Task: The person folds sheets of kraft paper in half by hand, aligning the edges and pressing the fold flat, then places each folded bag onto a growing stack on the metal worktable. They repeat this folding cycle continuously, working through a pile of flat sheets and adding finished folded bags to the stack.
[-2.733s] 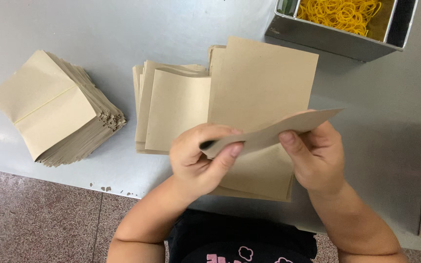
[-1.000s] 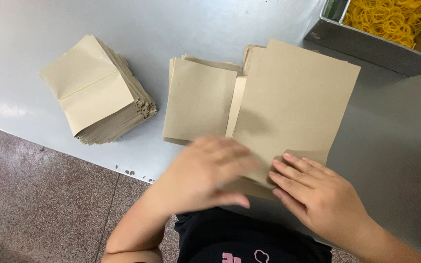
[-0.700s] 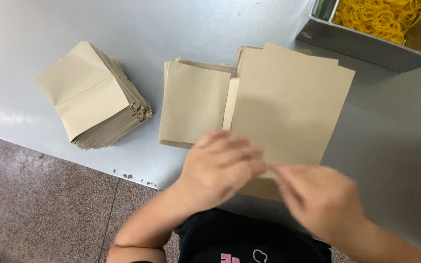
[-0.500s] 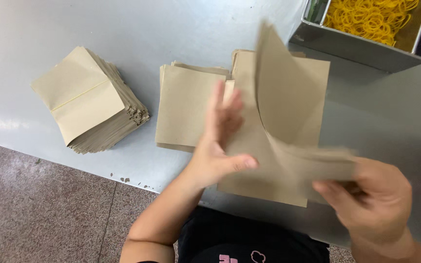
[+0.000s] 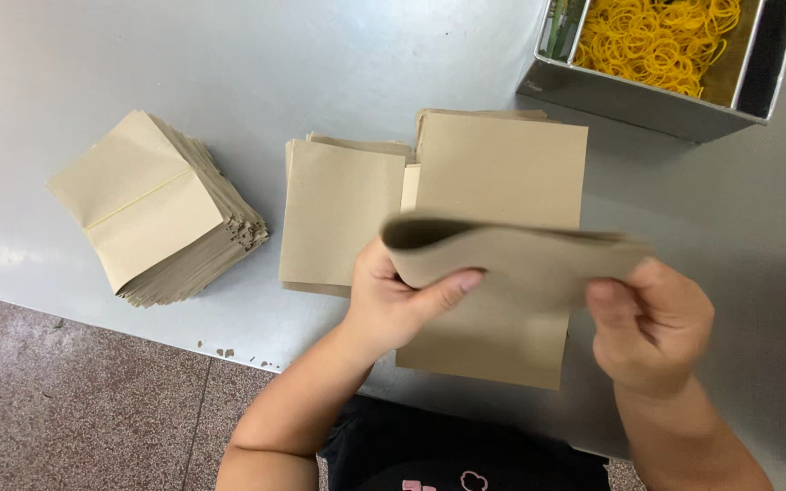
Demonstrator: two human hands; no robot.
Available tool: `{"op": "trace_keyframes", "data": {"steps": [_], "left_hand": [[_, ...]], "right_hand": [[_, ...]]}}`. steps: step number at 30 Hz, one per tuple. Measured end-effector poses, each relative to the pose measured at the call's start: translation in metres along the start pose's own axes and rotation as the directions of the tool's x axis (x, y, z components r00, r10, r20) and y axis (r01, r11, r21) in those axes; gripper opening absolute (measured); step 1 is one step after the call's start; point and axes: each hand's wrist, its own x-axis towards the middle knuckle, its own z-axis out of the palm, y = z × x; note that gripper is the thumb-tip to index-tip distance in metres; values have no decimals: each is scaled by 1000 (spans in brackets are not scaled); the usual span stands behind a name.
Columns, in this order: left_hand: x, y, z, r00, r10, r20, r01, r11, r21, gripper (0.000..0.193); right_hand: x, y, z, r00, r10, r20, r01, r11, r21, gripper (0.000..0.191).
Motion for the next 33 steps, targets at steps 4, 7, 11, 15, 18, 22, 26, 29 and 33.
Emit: {"op": "trace_keyframes", "data": {"steps": [4,7,11,15,18,22,26,29,33], "left_hand": [[-3,-3,-1,997,-72,-8,71,994,-81,37],[-7,-8,-2,1000,17,-4,-17,999,48,42],[-10,-14,-12,989,-84,-118,84,996,-6,18],[-11,-2,-41,880,-29,-475,6,999,-50,15],[-9,18,-67,735,242,-634,-213,969,123,19],[-7,39,-74,633,317,-707,-375,924,79,25],[-18,47,-57,638,353,-684,-463,886,26,35],[-30,51,-49,693,368,-620,-406,910,86,37],[-35,38,-43,874,323,-362,-327,943,53,25]], "right_hand": [[3,-9,4,997,46,56,-47,999,20,19],[3,-3,4,994,-39,105,27,993,113,20],[-8,37,-26,1000,-22,-5,23,993,112,16],[-12,60,-72,899,47,-435,-168,955,-244,16],[-3,15,-70,925,-55,-375,0,989,-145,20],[16,-80,-13,859,29,510,316,754,-575,34],[15,-82,59,698,-189,691,681,475,-557,34],[-11,-52,68,716,-90,692,628,515,-583,43],[-30,-38,55,723,-117,681,610,569,-550,40]]}}
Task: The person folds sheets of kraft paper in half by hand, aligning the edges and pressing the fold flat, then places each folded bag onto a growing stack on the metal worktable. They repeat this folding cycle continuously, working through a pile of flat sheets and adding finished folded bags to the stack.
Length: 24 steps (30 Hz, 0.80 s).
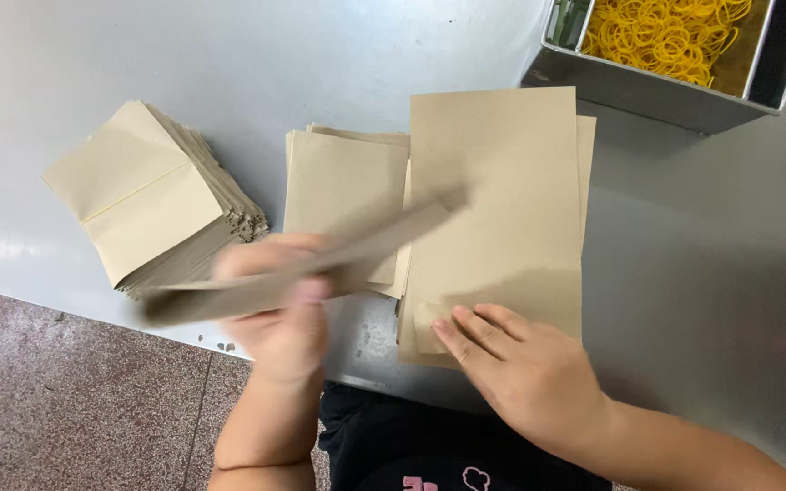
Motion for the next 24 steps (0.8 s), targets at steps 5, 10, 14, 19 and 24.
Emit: {"op": "trace_keyframes", "data": {"steps": [5,10,14,19,24], "left_hand": [[0,-37,14,957,-88,275,56,991,120,31],[-9,-59,37,939,-159,304,109,978,175,27],[-9,-50,37,919,-183,348,101,965,242,24],[-4,-18,35,913,-209,349,86,937,337,14],[2,21,54,764,-374,526,-9,808,588,13]], "right_hand": [[13,38,-17,867,-14,-498,90,988,128,41],[-2,64,11,874,340,-346,-17,734,679,36],[-6,56,17,891,435,-126,-109,476,873,22],[21,42,-24,854,484,-193,-148,581,801,27],[28,32,-50,920,266,-286,-95,863,497,26]]}}
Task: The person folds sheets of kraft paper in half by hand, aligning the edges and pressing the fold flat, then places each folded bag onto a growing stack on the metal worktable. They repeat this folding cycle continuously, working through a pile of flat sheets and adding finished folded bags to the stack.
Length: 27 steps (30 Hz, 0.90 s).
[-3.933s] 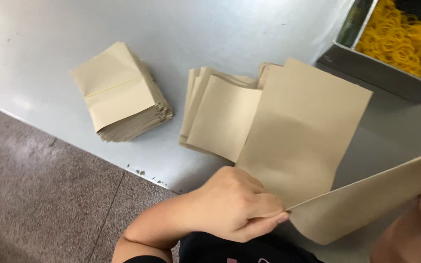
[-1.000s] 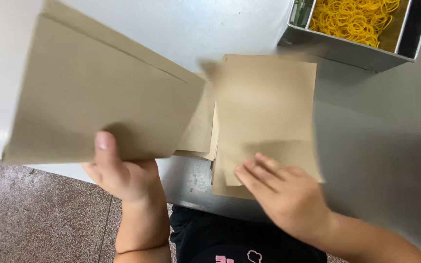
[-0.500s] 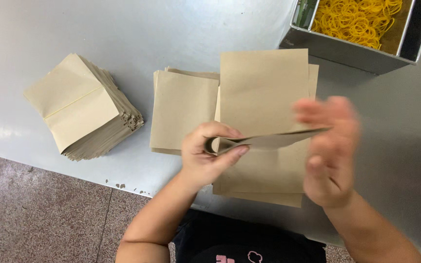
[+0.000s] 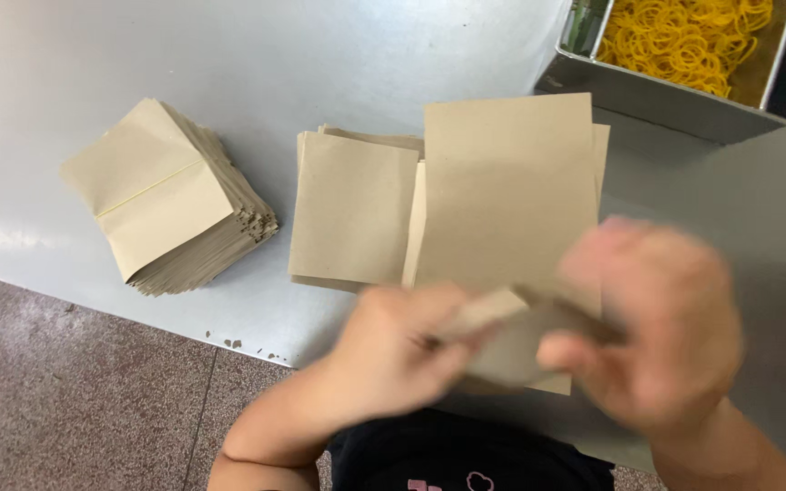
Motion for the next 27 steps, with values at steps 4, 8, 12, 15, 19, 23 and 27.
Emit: {"op": "trace_keyframes", "data": {"steps": [4,8,12,15,19,23,27], "left_hand": [[1,18,2,955,222,195,-242,966,87,13],[-12,10,-9,933,228,279,-258,963,75,18],[-25,3,-25,928,165,333,-225,963,150,34],[-22,11,-34,971,149,187,-189,958,214,24],[-13,21,-39,959,277,-56,-250,924,290,34],[-19,13,-21,939,340,-59,-318,918,236,23],[-31,-23,-35,866,-44,-499,115,987,111,33]], "right_hand": [[-11,5,-7,974,-178,142,204,960,-193,16],[-20,33,-31,995,11,-99,-22,994,-108,19],[-33,51,-39,921,237,-310,-250,968,-2,29],[-40,39,-32,961,128,-246,-175,968,-178,26],[-25,11,-19,998,-42,-38,28,951,-309,24],[1,-9,-9,993,-73,89,91,971,-221,25],[9,-10,-14,977,-6,214,80,938,-338,55]]}}
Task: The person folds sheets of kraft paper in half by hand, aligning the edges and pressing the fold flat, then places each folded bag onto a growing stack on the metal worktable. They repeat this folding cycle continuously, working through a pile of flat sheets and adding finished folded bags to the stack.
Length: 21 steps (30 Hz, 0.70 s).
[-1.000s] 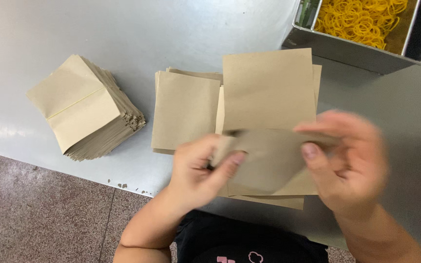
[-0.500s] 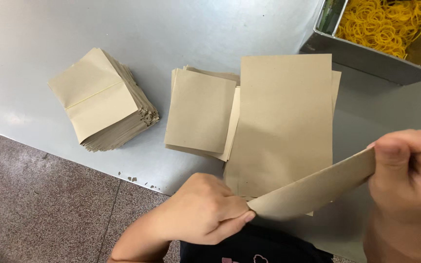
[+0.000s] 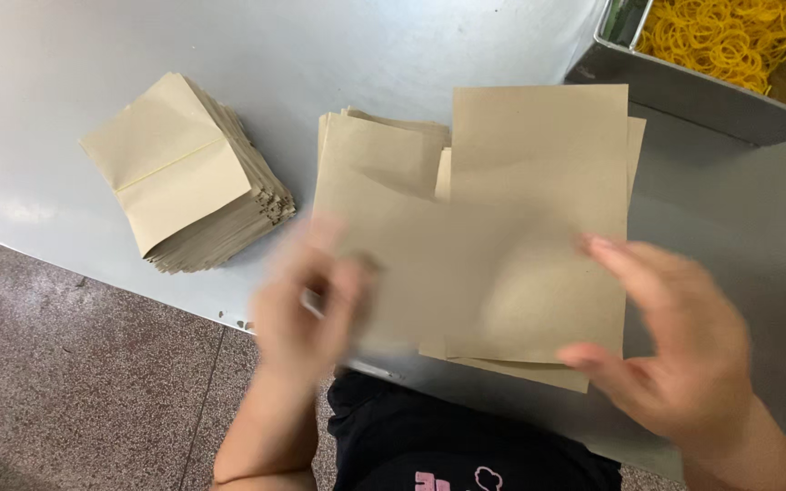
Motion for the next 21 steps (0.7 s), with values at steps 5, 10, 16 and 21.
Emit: {"op": "trace_keyframes", "data": {"steps": [5,10,16,21], "left_hand": [[30,-65,-12,977,-205,-62,201,773,602,45],[27,-96,5,995,-5,99,-68,692,718,62],[26,-90,13,980,-108,164,-11,804,595,80],[21,-44,5,961,139,238,-252,787,563,64]], "right_hand": [[-17,5,25,920,-175,351,253,949,-187,82],[-35,-9,45,957,-54,285,133,955,-266,80],[-22,-22,44,959,-29,280,106,959,-261,69],[-11,-15,36,957,-39,286,83,987,-141,60]]}}
